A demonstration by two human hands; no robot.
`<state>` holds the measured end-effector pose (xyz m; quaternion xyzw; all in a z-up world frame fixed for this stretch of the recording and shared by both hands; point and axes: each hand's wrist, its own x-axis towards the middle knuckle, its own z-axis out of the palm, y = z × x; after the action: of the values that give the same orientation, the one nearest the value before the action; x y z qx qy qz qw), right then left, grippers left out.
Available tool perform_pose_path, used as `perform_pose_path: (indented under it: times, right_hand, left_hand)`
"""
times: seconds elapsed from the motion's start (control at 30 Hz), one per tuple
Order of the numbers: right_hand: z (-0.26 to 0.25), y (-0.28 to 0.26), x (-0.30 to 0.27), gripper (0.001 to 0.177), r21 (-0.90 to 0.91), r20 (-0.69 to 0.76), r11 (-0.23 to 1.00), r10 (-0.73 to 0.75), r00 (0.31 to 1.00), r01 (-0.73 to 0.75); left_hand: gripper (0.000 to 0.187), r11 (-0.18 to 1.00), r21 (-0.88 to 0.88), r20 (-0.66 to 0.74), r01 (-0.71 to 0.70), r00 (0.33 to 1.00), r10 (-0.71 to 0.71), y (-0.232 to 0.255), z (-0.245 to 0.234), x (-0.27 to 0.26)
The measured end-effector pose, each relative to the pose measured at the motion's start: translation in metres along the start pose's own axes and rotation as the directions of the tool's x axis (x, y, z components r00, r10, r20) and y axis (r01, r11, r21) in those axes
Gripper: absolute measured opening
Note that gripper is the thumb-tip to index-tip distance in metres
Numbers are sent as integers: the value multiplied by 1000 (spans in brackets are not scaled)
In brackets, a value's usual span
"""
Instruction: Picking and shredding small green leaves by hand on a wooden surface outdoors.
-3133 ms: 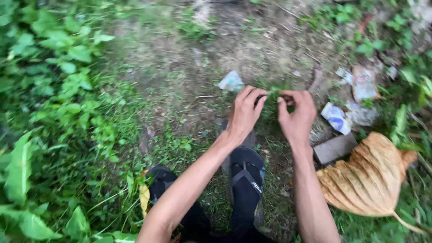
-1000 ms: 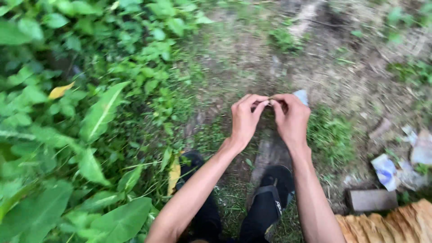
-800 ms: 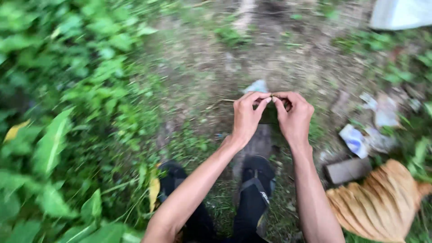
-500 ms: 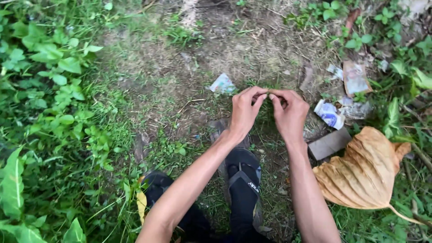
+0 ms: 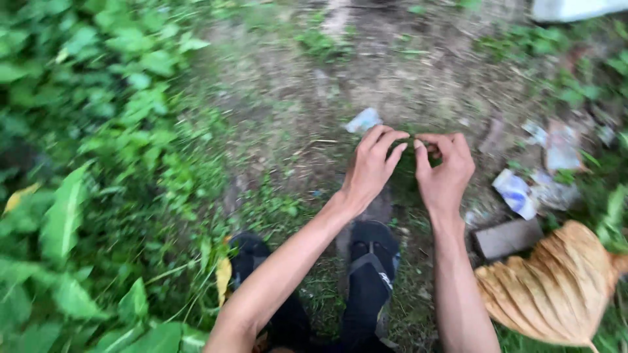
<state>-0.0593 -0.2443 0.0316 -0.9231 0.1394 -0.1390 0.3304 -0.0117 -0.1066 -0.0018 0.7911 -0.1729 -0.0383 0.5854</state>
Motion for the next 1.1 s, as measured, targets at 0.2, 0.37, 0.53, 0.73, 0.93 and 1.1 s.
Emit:
perform_pose_path:
  times: [0.2, 0.37, 0.53, 0.73, 0.93, 1.1]
  right_hand:
    - [73, -56, 11, 13, 139, 109, 966, -233, 966, 217]
    - [137, -112, 16, 19, 287, 232, 903, -389, 892, 319]
    - [195, -145, 21, 34, 378, 393, 866, -470, 790, 327]
    - [235, -173, 40, 61, 418, 443, 800, -594, 672, 431]
    - [254, -180, 49, 59, 351, 513, 814, -580, 632, 462]
    - [264, -178, 48, 39, 366, 484, 824, -566, 667, 433]
  left_hand:
    - [17, 996, 14, -219, 83, 973, -78, -35, -68, -12]
    - [18, 976, 67, -370, 205, 914, -167, -54, -148, -27]
    - [27, 903, 65, -491, 424, 802, -341, -74, -208, -41]
    - [64, 817, 384, -592, 431, 794, -141, -105, -236, -39]
    - [52, 805, 361, -515, 471, 820, -249, -126, -242, -36]
    - [30, 832, 273, -517, 484, 803, -297, -137, -243, -35]
